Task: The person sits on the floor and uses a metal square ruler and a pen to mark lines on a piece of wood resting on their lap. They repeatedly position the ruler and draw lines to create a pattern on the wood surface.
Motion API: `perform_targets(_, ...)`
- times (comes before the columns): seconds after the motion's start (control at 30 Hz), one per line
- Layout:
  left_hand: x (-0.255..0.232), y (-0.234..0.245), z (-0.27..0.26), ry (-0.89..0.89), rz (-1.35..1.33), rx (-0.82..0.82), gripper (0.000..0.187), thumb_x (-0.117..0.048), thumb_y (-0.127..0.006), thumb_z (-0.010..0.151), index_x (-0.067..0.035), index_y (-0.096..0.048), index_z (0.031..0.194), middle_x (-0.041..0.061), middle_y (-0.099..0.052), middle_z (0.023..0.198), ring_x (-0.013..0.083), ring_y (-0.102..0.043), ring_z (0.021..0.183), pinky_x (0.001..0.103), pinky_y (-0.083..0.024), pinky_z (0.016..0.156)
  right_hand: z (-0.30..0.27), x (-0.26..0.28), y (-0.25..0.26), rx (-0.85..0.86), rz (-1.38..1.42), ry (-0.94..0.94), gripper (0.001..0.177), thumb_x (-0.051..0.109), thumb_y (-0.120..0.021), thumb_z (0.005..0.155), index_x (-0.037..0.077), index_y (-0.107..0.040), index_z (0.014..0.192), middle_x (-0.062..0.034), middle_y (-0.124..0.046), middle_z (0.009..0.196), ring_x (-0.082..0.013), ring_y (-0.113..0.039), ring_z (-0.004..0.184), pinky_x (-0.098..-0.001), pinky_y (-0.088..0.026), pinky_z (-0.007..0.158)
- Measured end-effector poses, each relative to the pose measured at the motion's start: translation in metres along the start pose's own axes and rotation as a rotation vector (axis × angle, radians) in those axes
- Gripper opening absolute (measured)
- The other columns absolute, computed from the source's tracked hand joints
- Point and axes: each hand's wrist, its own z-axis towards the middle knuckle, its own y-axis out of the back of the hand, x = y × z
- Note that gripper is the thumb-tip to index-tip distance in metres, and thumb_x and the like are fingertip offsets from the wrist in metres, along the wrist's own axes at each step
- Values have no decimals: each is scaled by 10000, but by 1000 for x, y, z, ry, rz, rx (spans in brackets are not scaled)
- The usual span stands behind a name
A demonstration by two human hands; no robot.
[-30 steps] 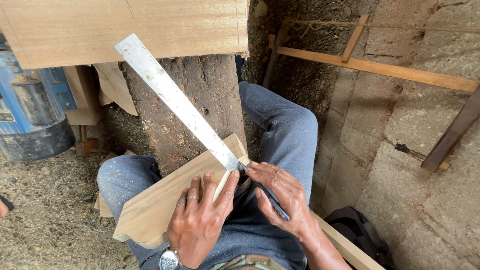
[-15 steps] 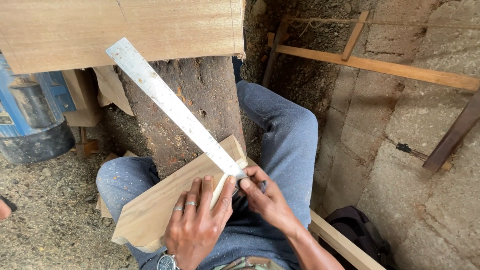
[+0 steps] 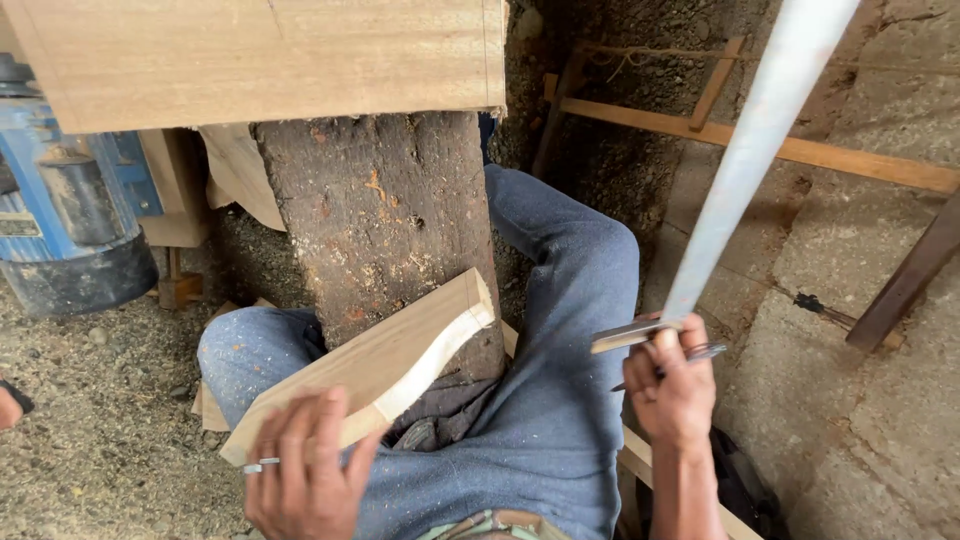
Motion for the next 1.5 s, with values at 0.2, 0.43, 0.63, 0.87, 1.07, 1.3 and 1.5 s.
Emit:
perform_targets(0.2, 47, -19, 57, 59, -202, 25, 279, -373, -758, 980, -111, -763, 1077, 95, -581, 842, 293, -548, 643, 443, -374, 547, -4, -11, 0, 141, 3, 10, 93, 120, -619, 1016, 113, -542, 1066, -202, -702, 1078, -53, -326, 398, -230, -248, 352)
perform_targets(0.43, 70, -18, 78, 489, -515, 464, 337, -579, -690, 974, -259, -784, 1020, 79, -736, 754, 381, -719, 838, 476, -541, 797, -69, -50, -43, 259, -92, -40, 204, 68, -706, 907, -9, -656, 1089, -75, -498, 526, -103, -422, 301, -265, -382, 309)
perform_targets(0.63, 27, -50, 72, 318, -896, 477, 457, -520, -605, 1049, -119, -811, 976, 151, -725, 706, 366, -717, 731, 479, -544, 732, -137, -32, -18, 282, -88, -6, 223, 50, -661, 954, -67, -664, 1144, -38, -375, 423, -113, -353, 279, -244, -356, 329)
perform_targets(0.87, -26, -115, 100, -11, -788, 598, 475, -675, -572, 1006, -227, -722, 961, 109, -714, 834, 312, -681, 894, 423, -522, 842, -179, -6, 10, 35, -177, 153, 187, 89, -699, 933, -28, -710, 1079, -38, -439, 474, -81, -407, 340, -221, -373, 346)
perform_targets(1.07, -74, -78, 82, -244, -664, 259, 683, -710, -521, 998, -98, -619, 1283, 181, -653, 1164, 373, -637, 1125, 546, -432, 1030, -153, -41, 3, 42, -315, 165, 127, 125, -765, 934, 27, -733, 1008, -70, -618, 627, -95, -520, 543, -241, -439, 510)
perform_targets(1.3, -99, -89, 48, -515, -799, -258, 835, -721, -524, 945, -9, -573, 1379, 211, -576, 1356, 397, -544, 1319, 473, -355, 1144, -157, -54, -3, -4, -330, 198, 106, 128, -735, 977, 36, -682, 972, -86, -611, 584, -87, -469, 519, -258, -414, 527)
perform_targets(1.5, -123, -55, 26, -855, -817, 71, 1020, -740, -792, 776, -160, -456, 1546, 191, -364, 1608, 457, -236, 1522, 705, -23, 1199, -150, -45, -15, -119, -341, 231, 147, 116, -766, 936, 4, -678, 970, -18, -621, 633, -57, -458, 596, -227, -401, 566)
